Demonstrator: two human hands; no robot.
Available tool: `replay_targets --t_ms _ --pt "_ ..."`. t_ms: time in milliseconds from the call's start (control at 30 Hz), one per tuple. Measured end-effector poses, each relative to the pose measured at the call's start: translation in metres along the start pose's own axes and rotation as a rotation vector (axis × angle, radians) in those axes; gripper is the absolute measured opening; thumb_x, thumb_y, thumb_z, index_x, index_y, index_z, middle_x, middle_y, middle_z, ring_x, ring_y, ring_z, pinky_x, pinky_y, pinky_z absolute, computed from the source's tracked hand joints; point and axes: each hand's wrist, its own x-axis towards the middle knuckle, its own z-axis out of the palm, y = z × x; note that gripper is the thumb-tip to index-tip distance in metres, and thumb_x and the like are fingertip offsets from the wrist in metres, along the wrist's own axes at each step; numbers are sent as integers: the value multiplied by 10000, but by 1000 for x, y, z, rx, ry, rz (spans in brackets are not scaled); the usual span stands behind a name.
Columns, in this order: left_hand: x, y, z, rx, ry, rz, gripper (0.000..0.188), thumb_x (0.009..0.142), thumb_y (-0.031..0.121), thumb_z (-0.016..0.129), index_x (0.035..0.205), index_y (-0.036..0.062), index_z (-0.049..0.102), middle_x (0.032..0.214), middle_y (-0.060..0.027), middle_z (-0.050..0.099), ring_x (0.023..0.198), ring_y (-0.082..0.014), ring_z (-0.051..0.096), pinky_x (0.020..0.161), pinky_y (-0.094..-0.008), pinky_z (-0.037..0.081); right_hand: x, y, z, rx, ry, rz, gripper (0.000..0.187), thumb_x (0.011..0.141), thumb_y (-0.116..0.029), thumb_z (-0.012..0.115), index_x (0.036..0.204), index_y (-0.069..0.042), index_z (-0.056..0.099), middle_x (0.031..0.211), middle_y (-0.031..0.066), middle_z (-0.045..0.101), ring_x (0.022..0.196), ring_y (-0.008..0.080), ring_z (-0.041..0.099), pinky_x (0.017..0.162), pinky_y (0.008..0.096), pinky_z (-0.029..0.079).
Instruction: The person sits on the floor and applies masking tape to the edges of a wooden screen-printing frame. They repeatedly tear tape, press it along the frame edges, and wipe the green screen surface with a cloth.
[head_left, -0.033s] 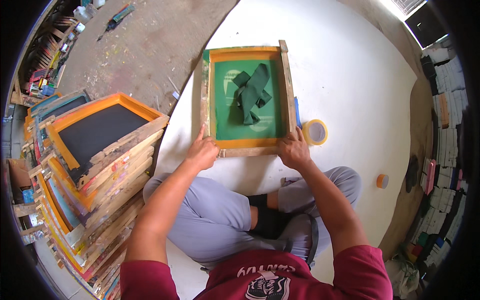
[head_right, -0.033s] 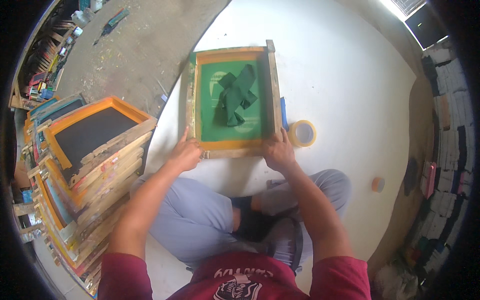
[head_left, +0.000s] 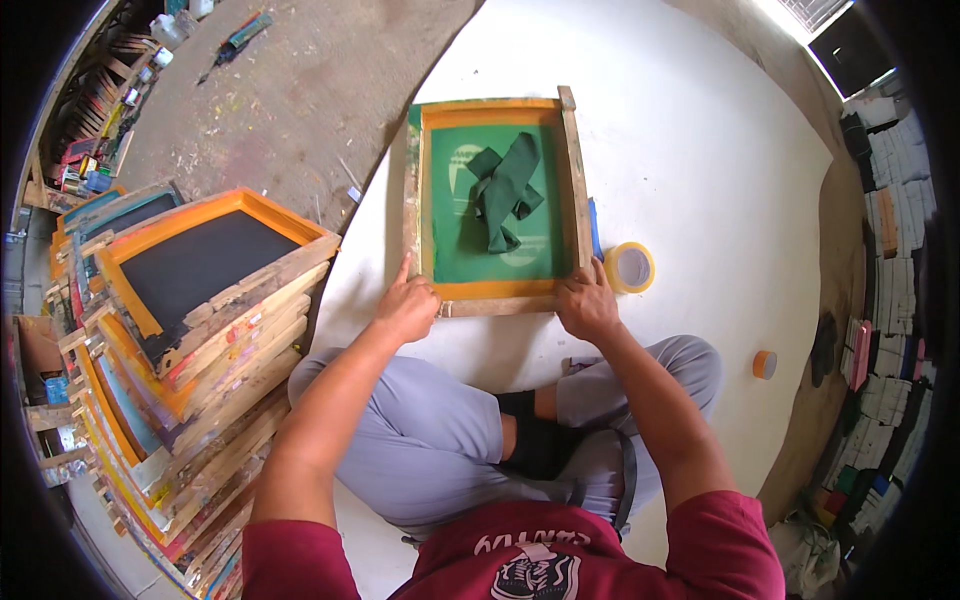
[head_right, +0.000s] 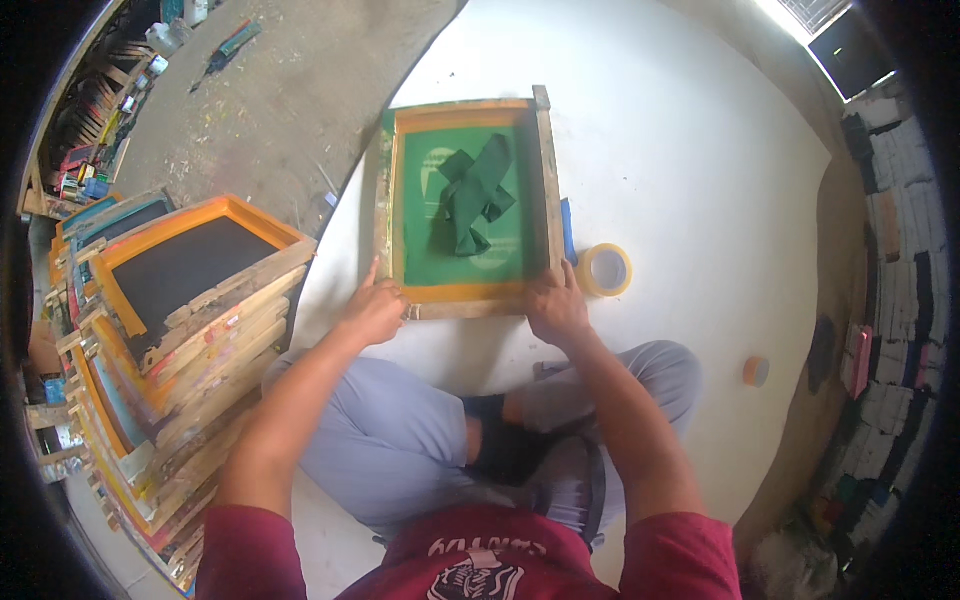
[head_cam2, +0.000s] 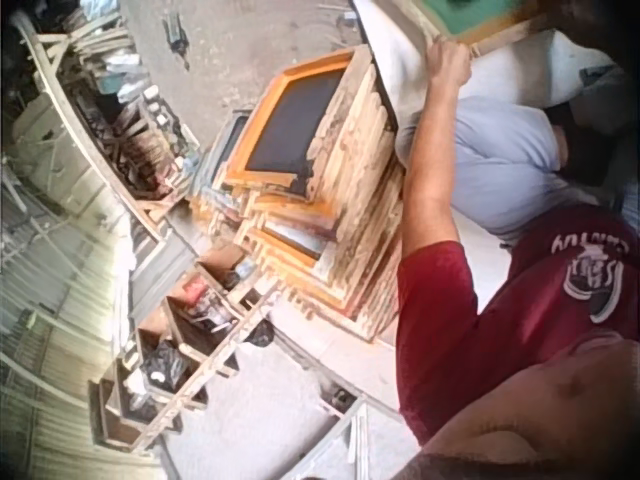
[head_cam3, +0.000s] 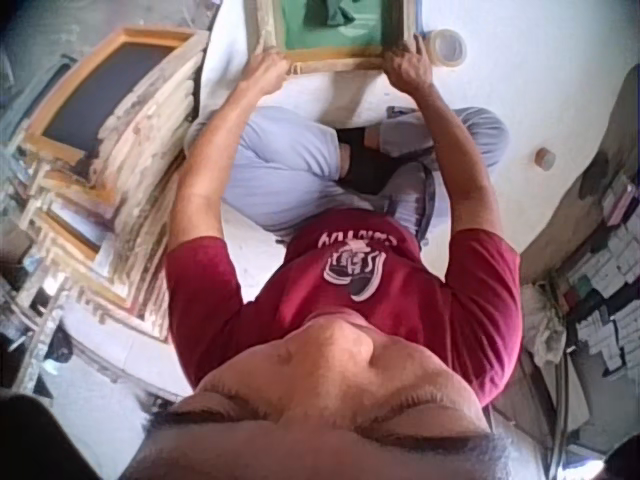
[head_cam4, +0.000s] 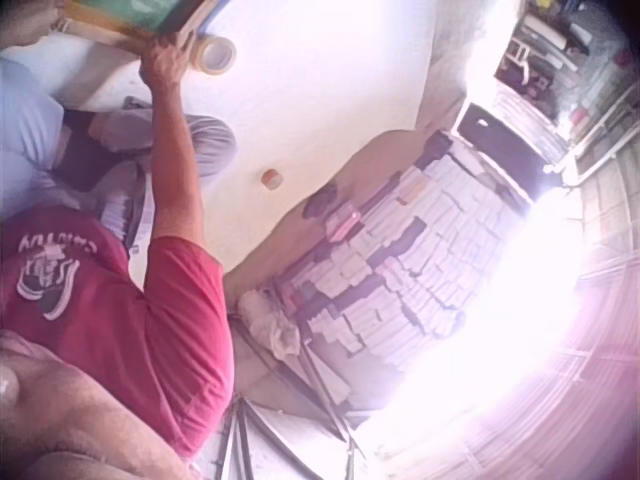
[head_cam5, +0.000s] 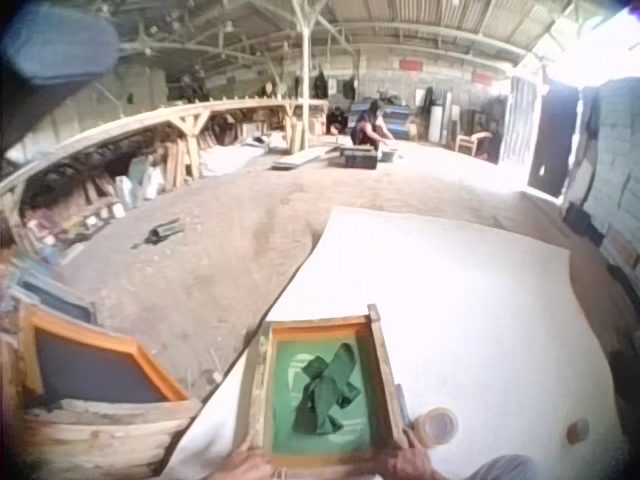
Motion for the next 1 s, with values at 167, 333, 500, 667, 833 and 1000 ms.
replay_targets --t_ms 167,333,500,667,833,1000 --pt "12 23 2 -37 67 50 194 867 122 677 1016 61 785 1078 -119 762 1107 -294 700 1185 -561 401 17 -34 27 56 -3 43 159 750 -183 729 894 -128 769 972 31 749 1071 268 651 1126 542 430" --pt "32 51 -3 -67 64 -9 140 872 109 700 989 71 768 1087 -138 761 1072 -311 728 944 -470 564 53 -88 43 56 -174 -1 220 806 -215 739 1010 -133 758 1039 57 736 1094 277 656 1082 501 452" --pt "21 47 1 -58 72 4 175 856 237 813 927 80 782 969 -124 780 987 -305 755 948 -439 526 13 -41 21 -77 -160 105 149 857 -232 695 967 -198 789 1009 10 772 1068 250 647 1117 495 416" --pt "7 26 10 -28 89 -14 185 835 240 845 909 76 802 950 -131 785 1000 -295 746 976 -416 508 -16 -6 -13 -50 -175 93 435 771 -238 872 1187 -171 764 1201 1 769 1202 245 610 1200 539 353" --pt "-13 16 4 -75 102 -64 186 854 164 816 1014 71 793 1039 -127 777 1123 -304 699 1024 -449 524 -24 4 -32 49 -185 70 510 761 -268 885 1239 -147 757 1233 9 762 1193 245 606 1160 466 399" --pt "-33 11 -9 -179 108 -73 395 833 134 839 1217 80 765 1129 -125 766 1151 -330 679 1039 -448 532 -30 5 -29 116 -79 66 442 778 -269 872 1189 -133 781 1171 14 771 1146 252 622 1086 420 462"
